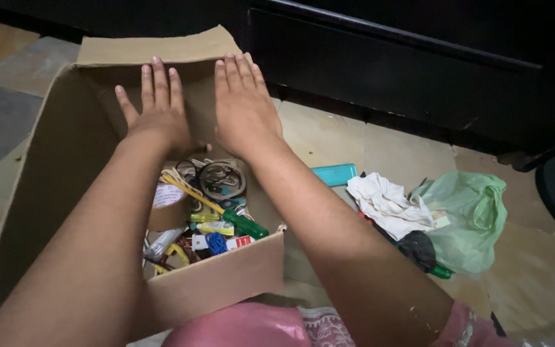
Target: The person wipes a roll of brown tape, a yellow screwdriver, a green screwdriver, and a pair of red pliers with a white cloth. Each item is wiped and then placed into a cardboard box.
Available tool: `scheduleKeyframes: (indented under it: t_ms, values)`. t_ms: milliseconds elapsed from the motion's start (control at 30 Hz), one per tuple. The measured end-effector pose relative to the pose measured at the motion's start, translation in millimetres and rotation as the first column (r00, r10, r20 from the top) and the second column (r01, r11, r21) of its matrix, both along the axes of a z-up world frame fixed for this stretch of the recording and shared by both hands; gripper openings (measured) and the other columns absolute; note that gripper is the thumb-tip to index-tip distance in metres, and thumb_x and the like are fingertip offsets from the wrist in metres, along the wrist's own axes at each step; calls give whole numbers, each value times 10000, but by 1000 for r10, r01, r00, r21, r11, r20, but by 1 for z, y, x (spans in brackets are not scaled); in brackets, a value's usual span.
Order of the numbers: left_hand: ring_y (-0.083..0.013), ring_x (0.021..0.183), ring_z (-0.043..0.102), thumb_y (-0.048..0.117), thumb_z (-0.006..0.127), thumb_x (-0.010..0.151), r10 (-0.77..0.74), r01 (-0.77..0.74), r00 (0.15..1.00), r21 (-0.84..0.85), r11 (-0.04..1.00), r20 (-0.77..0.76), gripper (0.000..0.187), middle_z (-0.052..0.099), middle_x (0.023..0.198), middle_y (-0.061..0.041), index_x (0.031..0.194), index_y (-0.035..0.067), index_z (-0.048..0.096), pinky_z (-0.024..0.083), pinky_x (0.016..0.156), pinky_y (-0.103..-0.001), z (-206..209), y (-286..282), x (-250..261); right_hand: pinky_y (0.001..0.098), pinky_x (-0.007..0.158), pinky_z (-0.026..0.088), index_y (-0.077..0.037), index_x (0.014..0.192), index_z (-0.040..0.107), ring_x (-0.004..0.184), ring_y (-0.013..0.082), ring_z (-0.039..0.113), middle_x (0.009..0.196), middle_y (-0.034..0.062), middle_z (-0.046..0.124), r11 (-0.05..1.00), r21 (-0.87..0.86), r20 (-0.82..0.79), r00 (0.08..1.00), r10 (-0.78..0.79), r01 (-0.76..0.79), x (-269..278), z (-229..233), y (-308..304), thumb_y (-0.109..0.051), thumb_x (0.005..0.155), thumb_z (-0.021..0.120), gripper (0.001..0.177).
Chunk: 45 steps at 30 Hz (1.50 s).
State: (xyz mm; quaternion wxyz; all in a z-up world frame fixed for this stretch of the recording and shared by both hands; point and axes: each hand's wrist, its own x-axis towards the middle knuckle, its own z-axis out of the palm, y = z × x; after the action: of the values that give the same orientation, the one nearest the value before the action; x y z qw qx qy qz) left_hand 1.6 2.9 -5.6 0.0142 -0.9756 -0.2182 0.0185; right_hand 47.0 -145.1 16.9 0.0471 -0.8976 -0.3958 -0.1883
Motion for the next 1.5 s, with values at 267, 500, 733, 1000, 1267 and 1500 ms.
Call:
scheduleKeyframes:
  t_ms: [267,500,733,1000,1267,1500]
  values:
    - [-327,1548,-217,655,822,677,-2,-4,994,51,999,109,1458,-183,1684,-198,1616,47,-113,-113,1144,-719,5,-7,-7,474,1290,115,72,1536,309,1547,356,235,1621,234,316,946,299,114,989,97,-127,-8,11,-11,-210,864,708,831]
    - [-375,1565,-141,550,817,710,-158,113,912,138,984,379,1362,-64,1699,-250,1620,-11,-26,-93,1165,-710,40,-47,1,496,1270,115,64,1537,329,1537,363,241,1622,240,321,928,372,113,993,-26,-18,12,12,-72,-268,964,667,743]
    - [-420,1566,-50,240,654,858,-414,210,787,433,876,456,978,69,1697,-287,1640,-42,140,-76,1151,-719,49,-157,24,499,1250,109,89,1534,320,1530,385,229,1616,270,309,940,314,59,985,-160,134,21,-12,-172,-285,946,666,778]
    - [-369,1562,-19,436,616,851,-503,401,802,332,854,323,981,116,1690,-237,1617,1,185,-62,1177,-656,19,-301,38,526,1235,103,98,1529,311,1520,396,226,1608,276,301,928,215,17,949,-315,304,27,-43,-277,-309,929,675,811]
    - [-363,1554,-68,413,680,793,-497,478,856,152,865,141,1075,26,1691,-209,1614,17,110,-63,1167,-649,-63,-375,58,523,1229,115,104,1510,335,1508,386,247,1595,277,313,902,138,12,910,-415,409,39,-89,-362,-316,875,704,846]
    - [-369,1559,-40,265,595,900,-513,510,856,63,858,56,887,55,1691,-213,1614,7,136,-49,1179,-631,-120,-397,55,536,1235,133,100,1491,379,1501,389,287,1587,277,341,895,98,-56,900,-431,435,33,-146,-400,-304,849,737,839]
